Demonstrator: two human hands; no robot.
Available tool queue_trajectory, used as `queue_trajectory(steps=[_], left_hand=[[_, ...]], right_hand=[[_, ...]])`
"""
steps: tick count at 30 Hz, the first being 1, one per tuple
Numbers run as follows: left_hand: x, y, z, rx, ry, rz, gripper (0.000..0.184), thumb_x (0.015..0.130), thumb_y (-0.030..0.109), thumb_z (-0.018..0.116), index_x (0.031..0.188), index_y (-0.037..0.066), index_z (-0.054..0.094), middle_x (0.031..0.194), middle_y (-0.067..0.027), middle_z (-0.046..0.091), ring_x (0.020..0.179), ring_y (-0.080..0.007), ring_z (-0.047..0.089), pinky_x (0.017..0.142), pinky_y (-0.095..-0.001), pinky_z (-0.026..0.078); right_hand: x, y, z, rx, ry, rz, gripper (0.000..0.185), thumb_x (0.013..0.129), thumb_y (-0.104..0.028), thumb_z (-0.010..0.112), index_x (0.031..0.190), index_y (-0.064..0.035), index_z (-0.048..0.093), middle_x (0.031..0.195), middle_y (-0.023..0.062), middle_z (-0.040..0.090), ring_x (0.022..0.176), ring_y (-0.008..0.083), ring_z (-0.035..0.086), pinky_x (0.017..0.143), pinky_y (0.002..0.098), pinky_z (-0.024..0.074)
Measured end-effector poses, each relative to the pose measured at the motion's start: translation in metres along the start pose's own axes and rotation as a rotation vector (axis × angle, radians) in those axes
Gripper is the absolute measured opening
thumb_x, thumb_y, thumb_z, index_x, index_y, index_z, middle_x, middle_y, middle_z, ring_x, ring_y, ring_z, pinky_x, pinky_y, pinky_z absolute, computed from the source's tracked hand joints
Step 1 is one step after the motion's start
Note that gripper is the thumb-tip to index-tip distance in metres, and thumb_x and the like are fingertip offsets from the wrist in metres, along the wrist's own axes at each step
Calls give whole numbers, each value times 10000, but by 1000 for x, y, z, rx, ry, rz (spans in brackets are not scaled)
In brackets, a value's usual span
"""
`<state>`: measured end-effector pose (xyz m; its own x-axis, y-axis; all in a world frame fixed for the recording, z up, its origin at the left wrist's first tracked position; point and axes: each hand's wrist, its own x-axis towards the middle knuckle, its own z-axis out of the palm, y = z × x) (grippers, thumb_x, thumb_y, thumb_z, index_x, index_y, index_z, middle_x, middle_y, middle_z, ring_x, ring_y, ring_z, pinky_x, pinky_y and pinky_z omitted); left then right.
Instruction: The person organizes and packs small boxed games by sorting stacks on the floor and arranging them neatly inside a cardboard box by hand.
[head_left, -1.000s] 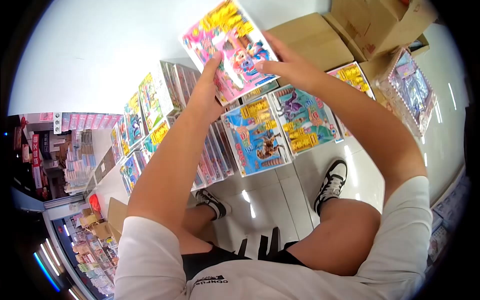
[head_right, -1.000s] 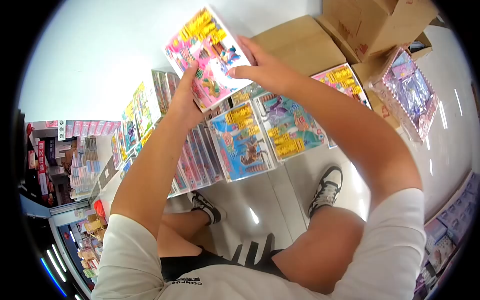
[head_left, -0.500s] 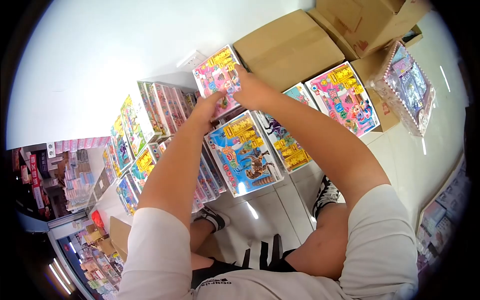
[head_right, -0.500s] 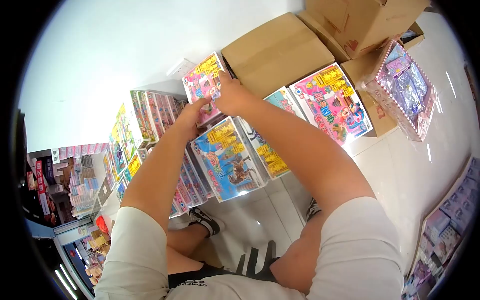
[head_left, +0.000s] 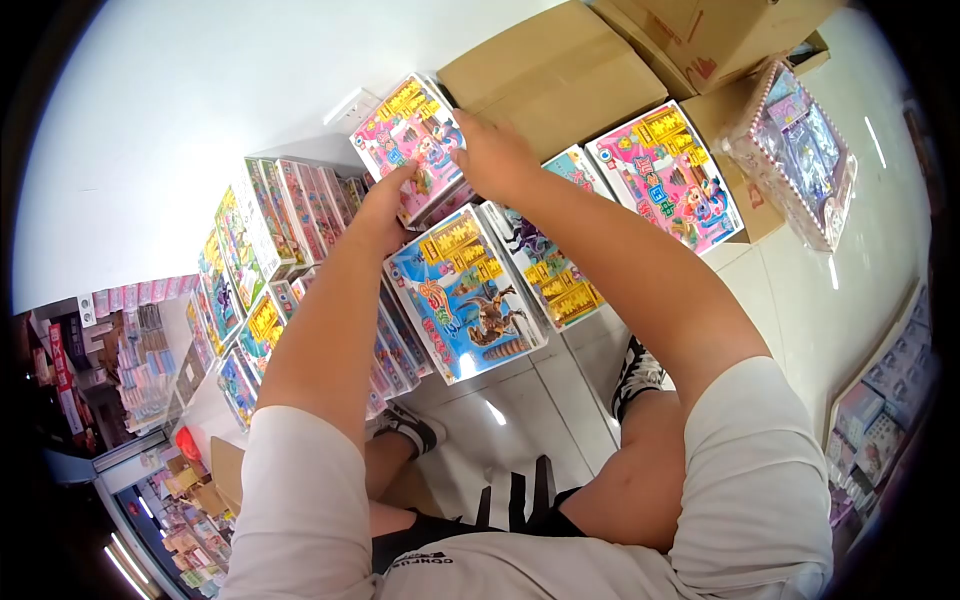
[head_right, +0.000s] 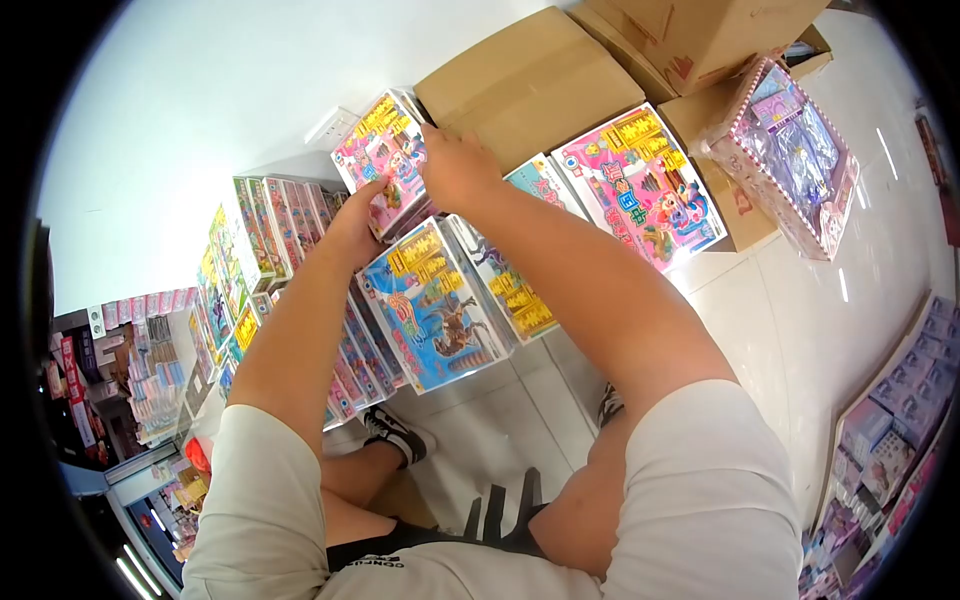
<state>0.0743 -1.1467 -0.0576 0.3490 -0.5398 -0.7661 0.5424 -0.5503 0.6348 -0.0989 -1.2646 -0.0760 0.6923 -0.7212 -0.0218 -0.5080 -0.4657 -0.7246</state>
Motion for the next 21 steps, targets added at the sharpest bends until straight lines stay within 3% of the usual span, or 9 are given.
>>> queue_trajectory(steps=[7,11,14,21], left_hand=[[-3,4,0,-112,-102,-25,454,1044,390,604,1383,89,576,1329,-153,681,1165,-320,684,1054,-523,514],[10,-1,-8,-118,-82,-36,515,1026,490,602,1400,138,572,1354,-100,675,1210,-300,651,1039,-564,486],[13,-3,-8,-89,-43,-20,533,1025,534,554,1402,159,577,1352,-80,675,1228,-285,639,1027,-572,477],[22,-12,-2,-232,-69,132,496,1041,490,496,1397,155,578,1348,-106,671,1156,-293,670,930,-545,522]], right_hand=[[7,37,-31,363,-270,-267,788,873,-159,787,1556,-38,412,1366,192,652,1182,308,666,1010,413,529],[4,39,-39,247,-253,-236,704,832,-100,813,1465,-25,515,1328,195,666,1184,315,666,1014,409,519],[6,39,-30,106,-142,-248,649,819,-151,822,1414,-61,583,1311,176,686,1199,363,658,1004,438,529],[12,47,-22,238,-165,-274,722,863,-200,799,1497,-56,486,1324,192,673,1223,373,643,1015,457,521]])
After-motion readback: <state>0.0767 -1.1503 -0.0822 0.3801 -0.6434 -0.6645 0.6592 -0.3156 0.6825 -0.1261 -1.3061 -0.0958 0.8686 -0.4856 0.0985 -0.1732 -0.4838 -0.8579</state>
